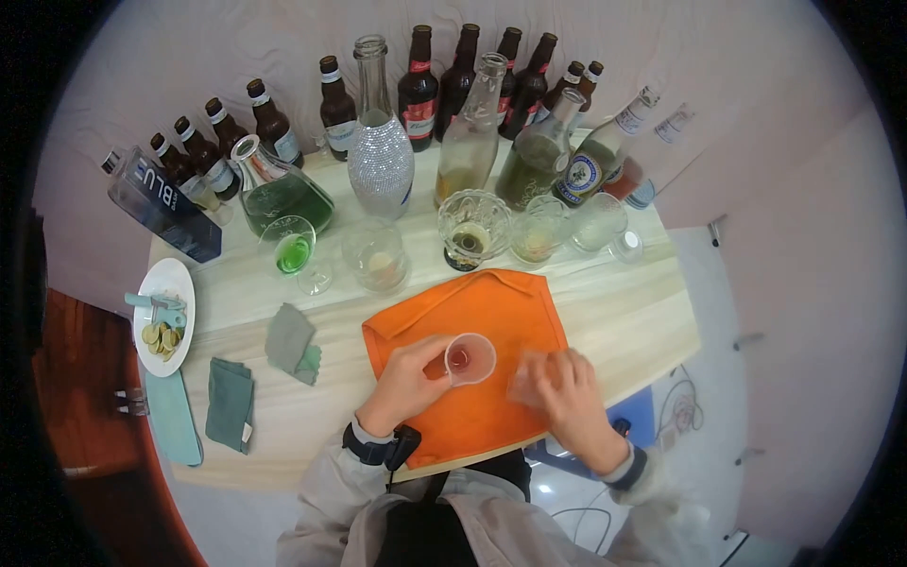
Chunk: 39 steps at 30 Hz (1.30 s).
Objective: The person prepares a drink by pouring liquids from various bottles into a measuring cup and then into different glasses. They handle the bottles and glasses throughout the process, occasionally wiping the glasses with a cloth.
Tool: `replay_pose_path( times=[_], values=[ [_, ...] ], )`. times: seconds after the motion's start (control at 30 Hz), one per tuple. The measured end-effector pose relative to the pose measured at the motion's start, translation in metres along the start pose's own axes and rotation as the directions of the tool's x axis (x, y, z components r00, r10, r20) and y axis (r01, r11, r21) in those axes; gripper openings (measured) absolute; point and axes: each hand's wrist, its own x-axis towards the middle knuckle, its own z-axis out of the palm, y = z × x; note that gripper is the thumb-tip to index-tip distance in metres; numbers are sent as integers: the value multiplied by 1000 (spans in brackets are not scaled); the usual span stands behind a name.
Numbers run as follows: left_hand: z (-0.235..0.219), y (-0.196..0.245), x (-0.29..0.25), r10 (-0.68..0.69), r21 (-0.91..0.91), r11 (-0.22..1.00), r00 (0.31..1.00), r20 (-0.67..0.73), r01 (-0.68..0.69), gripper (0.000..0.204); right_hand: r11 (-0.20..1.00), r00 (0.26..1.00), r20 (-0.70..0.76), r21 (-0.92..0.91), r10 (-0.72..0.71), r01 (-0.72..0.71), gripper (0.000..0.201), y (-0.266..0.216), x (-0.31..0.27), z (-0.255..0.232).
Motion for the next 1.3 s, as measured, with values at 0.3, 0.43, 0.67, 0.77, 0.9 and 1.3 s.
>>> replay_pose_path(
  times=[0.3,0.43,0.67,0.77,0.9,1.3],
  values=[
    [-1,3,2,-6,19,1000,1000,22,6,47,781,876,355,-420,-326,461,53,-14,20,-29],
    [-1,7,2,-27,49,998,1000,8,27,47,494,667,615,-461,-420,737,40,-29,32,-41],
    [-2,7,3,-23,69,997,1000,2,22,46,965,959,111,-7,-260,262,46,42,21,-29],
    [-2,9,4,-37,56,998,999,6,36,46,955,961,-177,246,213,-166,71,86,21,-52],
    [-1,7,4,-49,60,997,999,12,48,45,829,783,-348,436,515,-352,78,195,16,-23],
    [3,1,0,-80,74,994,997,-22,82,35,487,489,-276,786,827,-381,83,263,76,46]
  ],
)
